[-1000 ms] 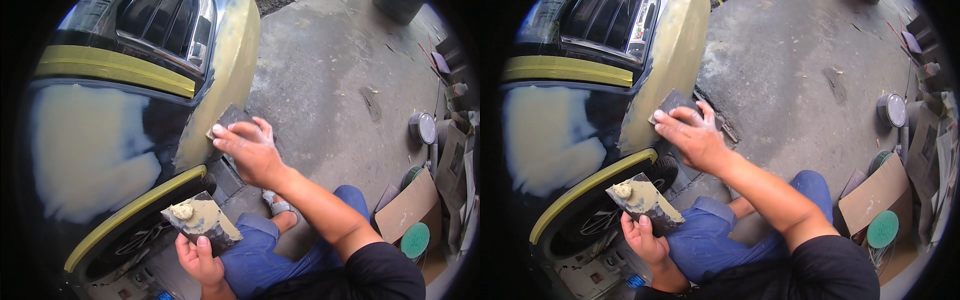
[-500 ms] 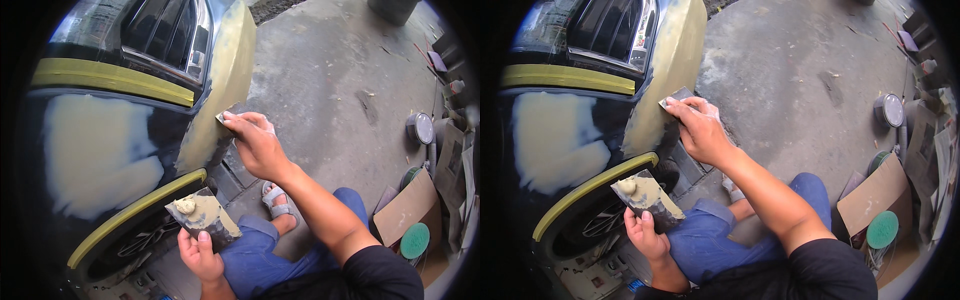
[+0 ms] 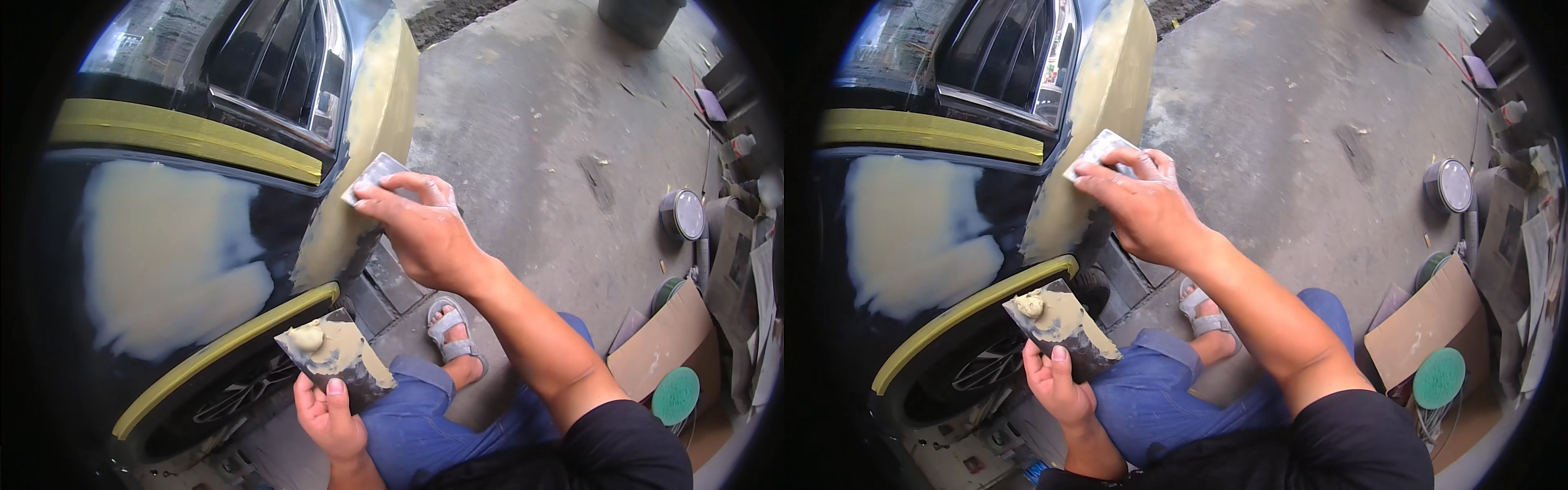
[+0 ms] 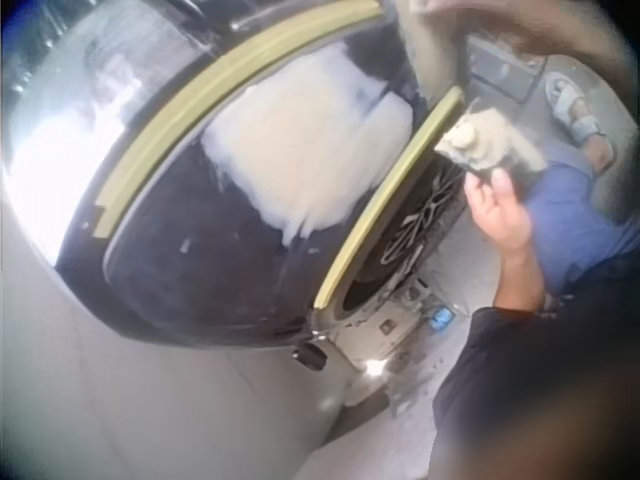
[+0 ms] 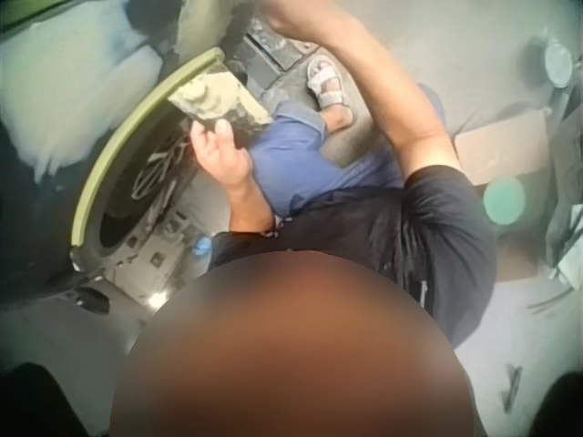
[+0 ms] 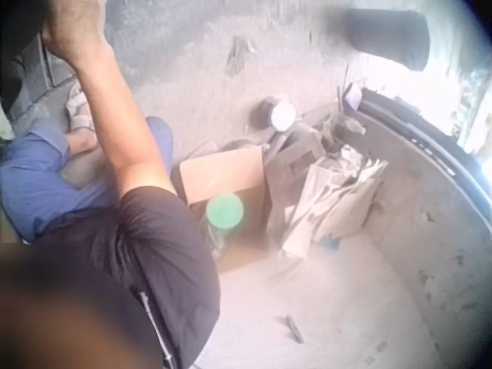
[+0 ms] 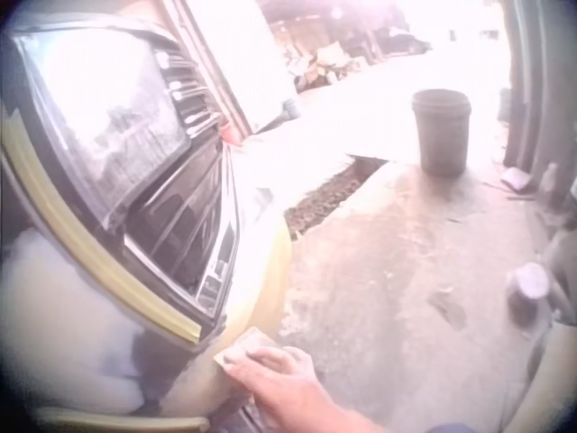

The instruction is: The person applies body filler to the rear quarter panel of a black car using a putty knife and a spreader. They repeatedly transfer filler from the putty knife to the spreader and smooth it over the taped-off area.

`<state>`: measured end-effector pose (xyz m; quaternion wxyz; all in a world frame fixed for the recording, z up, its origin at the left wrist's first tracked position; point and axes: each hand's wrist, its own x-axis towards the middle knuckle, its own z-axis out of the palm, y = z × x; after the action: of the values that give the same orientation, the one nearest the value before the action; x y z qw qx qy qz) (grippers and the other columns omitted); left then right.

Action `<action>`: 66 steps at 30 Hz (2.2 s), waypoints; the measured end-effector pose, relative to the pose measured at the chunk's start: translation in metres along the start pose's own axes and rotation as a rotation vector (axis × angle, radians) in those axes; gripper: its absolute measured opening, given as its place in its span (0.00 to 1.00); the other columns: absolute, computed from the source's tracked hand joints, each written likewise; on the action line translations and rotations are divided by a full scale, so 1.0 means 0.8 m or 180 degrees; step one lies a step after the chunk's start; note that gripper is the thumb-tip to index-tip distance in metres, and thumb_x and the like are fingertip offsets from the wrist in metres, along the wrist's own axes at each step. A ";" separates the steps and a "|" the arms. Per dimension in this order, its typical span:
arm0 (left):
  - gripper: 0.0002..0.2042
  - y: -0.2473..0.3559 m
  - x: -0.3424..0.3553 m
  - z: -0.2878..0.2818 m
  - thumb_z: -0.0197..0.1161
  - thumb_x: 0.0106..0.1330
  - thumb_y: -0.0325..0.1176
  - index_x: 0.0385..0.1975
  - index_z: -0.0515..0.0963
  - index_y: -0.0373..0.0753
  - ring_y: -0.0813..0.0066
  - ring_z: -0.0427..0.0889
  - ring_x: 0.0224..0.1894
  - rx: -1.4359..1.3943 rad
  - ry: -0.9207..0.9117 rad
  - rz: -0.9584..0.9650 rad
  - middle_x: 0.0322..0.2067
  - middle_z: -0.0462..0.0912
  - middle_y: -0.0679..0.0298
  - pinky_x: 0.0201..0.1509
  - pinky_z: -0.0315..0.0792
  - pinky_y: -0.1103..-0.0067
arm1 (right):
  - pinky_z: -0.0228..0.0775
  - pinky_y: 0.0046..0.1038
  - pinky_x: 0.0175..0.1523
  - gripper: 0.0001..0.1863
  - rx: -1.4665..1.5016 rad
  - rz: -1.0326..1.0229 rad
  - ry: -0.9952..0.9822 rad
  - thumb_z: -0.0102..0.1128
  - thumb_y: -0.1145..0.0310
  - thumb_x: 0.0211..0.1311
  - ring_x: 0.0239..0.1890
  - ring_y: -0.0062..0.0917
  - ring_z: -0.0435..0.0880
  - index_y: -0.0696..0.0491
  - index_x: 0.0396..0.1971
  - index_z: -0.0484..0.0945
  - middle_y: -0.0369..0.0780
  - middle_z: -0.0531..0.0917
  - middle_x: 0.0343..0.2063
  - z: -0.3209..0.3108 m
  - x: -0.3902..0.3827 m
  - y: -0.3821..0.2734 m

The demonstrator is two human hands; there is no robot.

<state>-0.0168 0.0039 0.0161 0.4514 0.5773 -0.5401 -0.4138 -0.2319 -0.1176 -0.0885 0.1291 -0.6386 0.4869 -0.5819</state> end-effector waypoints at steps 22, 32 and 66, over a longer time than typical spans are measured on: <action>0.19 -0.001 0.003 -0.003 0.54 0.70 0.24 0.59 0.65 0.25 0.71 0.79 0.52 -0.0122 -0.0032 -0.0081 0.50 0.80 0.52 0.61 0.69 0.75 | 0.57 0.56 0.65 0.24 -0.0602 -0.0302 -0.0561 0.58 0.78 0.54 0.61 0.25 0.72 0.43 0.52 0.77 0.26 0.78 0.59 -0.016 -0.008 0.020; 0.19 0.004 0.006 0.004 0.54 0.70 0.24 0.59 0.65 0.25 0.71 0.79 0.52 -0.0147 -0.0028 -0.0050 0.51 0.80 0.51 0.62 0.68 0.74 | 0.55 0.54 0.69 0.20 -0.0747 -0.0670 -0.1086 0.59 0.77 0.55 0.62 0.26 0.72 0.44 0.49 0.77 0.26 0.79 0.57 -0.056 0.053 0.044; 0.13 0.074 0.003 0.051 0.50 0.70 0.21 0.53 0.66 0.34 0.67 0.78 0.56 -0.3220 -0.1040 -0.0635 0.51 0.78 0.54 0.65 0.70 0.68 | 0.74 0.35 0.59 0.26 0.3470 0.2169 0.0271 0.61 0.84 0.58 0.55 0.28 0.80 0.54 0.57 0.71 0.49 0.80 0.55 -0.181 -0.137 -0.134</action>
<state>-0.0709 -0.0019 0.0632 0.5416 0.2646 -0.2792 -0.7475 -0.2903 0.0784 -0.0358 0.5931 -0.2672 0.3016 -0.6970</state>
